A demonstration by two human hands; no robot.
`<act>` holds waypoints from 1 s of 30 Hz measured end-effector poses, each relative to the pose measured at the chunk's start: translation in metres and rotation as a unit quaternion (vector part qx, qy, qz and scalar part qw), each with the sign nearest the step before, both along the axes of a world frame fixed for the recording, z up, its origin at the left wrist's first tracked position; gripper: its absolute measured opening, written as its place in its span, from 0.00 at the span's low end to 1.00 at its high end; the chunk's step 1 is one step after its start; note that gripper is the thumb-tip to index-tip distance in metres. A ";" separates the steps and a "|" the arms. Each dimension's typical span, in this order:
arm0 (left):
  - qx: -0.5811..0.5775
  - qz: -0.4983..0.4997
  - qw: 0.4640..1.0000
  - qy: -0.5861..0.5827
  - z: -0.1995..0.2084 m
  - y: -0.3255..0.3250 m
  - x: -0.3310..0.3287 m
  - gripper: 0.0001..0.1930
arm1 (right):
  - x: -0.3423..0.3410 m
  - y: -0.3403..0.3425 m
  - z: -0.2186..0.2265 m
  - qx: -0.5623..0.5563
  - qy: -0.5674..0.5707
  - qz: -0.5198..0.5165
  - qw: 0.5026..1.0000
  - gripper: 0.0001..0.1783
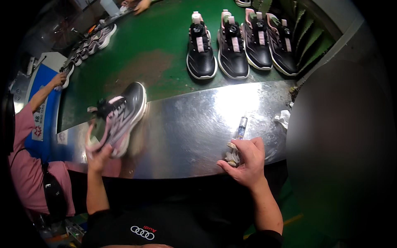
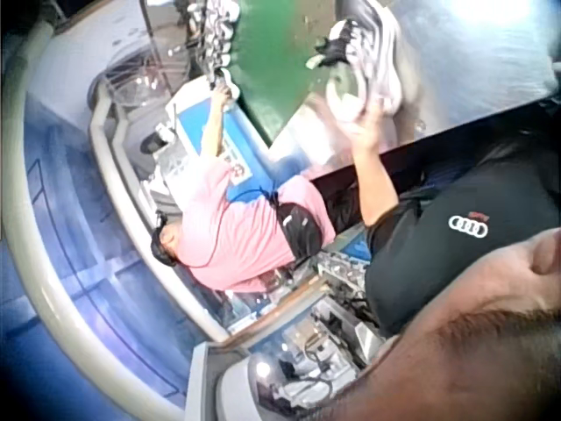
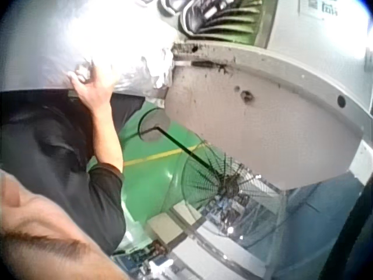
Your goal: The person applies glue from a syringe to the edge of a shoe sole and then places the shoe on a conveyor belt.
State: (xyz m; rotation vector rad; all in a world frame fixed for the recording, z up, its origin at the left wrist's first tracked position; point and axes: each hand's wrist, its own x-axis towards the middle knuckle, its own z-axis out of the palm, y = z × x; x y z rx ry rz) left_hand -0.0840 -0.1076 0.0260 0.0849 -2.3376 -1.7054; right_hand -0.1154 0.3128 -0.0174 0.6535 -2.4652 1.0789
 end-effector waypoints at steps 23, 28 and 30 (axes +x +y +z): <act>0.200 -0.090 0.957 -0.193 0.000 0.056 -0.135 0.23 | 0.044 0.038 0.002 -0.247 -0.205 -0.035 0.946 0.34; 0.289 -0.189 0.938 -0.045 0.037 0.106 -0.113 0.28 | 0.050 0.028 0.025 -0.283 -0.217 -0.031 0.934 0.40; 0.346 -0.212 0.914 -0.011 0.042 0.109 -0.098 0.29 | 0.048 0.020 0.045 -0.315 -0.237 -0.008 0.919 0.44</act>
